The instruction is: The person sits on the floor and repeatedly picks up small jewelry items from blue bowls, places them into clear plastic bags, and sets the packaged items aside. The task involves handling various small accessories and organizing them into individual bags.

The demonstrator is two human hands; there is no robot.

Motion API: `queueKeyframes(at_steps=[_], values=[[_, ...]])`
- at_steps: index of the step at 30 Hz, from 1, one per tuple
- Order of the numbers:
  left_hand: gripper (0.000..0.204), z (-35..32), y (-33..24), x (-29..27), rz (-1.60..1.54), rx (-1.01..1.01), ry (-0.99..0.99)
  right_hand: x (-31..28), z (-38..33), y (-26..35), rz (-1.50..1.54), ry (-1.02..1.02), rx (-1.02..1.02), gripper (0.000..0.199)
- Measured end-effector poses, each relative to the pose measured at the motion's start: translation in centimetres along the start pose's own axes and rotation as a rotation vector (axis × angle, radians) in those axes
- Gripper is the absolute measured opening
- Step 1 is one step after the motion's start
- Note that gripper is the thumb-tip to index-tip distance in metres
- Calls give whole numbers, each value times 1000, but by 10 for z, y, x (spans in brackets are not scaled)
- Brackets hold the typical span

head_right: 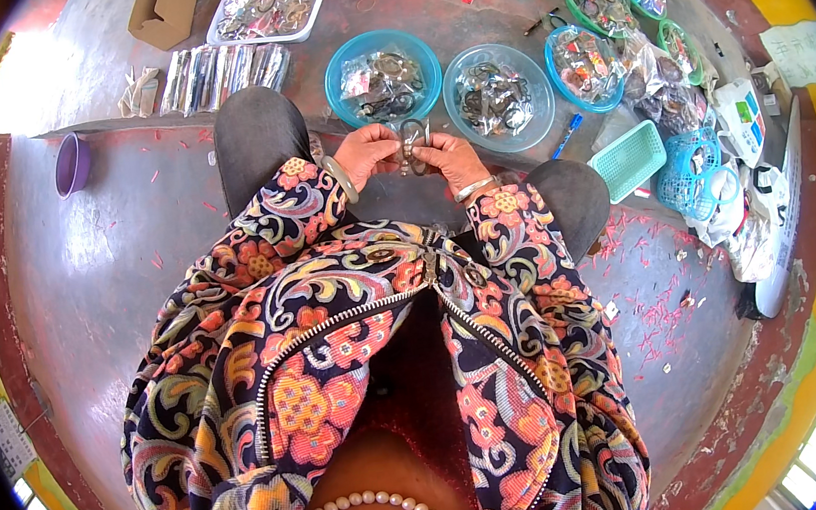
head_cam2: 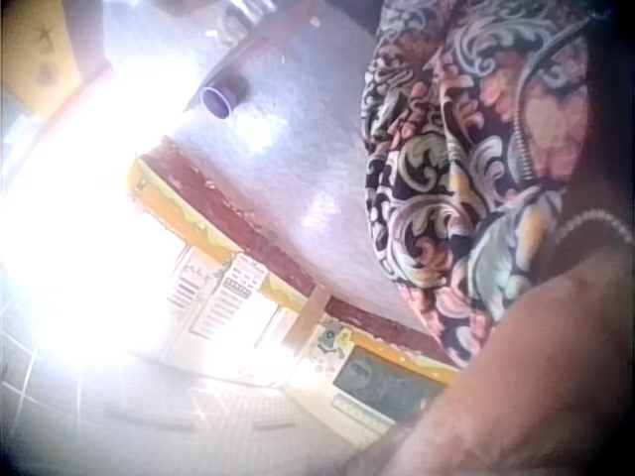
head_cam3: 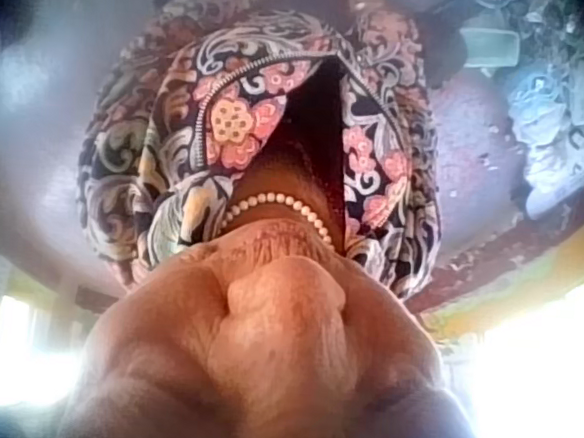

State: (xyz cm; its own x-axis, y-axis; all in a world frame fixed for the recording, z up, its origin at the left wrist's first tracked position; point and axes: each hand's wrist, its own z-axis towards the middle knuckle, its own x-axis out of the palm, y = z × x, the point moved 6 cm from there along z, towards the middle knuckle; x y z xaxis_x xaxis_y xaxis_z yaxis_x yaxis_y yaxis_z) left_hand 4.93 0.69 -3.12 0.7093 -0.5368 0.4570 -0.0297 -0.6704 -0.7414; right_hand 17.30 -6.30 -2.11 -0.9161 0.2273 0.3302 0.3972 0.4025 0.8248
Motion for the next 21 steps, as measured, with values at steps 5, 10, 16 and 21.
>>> queueKeyframes(at_steps=[5, 10, 16, 21], values=[[17, 1, 0, 2, 84, 18, 42, -4, 2, -3, 4, -14, -25, 14], [16, 0, 1, 3, 119, -10, 46, 2, 0, 0, 0, 27, -7, 14], [11, -1, 1, 3, 94, -20, 56, 3, 1, -2, 37, 72, 25, 13], [10, -2, -2, 4, 90, -13, 65, 6, -3, 2, 52, 77, 21, 14]])
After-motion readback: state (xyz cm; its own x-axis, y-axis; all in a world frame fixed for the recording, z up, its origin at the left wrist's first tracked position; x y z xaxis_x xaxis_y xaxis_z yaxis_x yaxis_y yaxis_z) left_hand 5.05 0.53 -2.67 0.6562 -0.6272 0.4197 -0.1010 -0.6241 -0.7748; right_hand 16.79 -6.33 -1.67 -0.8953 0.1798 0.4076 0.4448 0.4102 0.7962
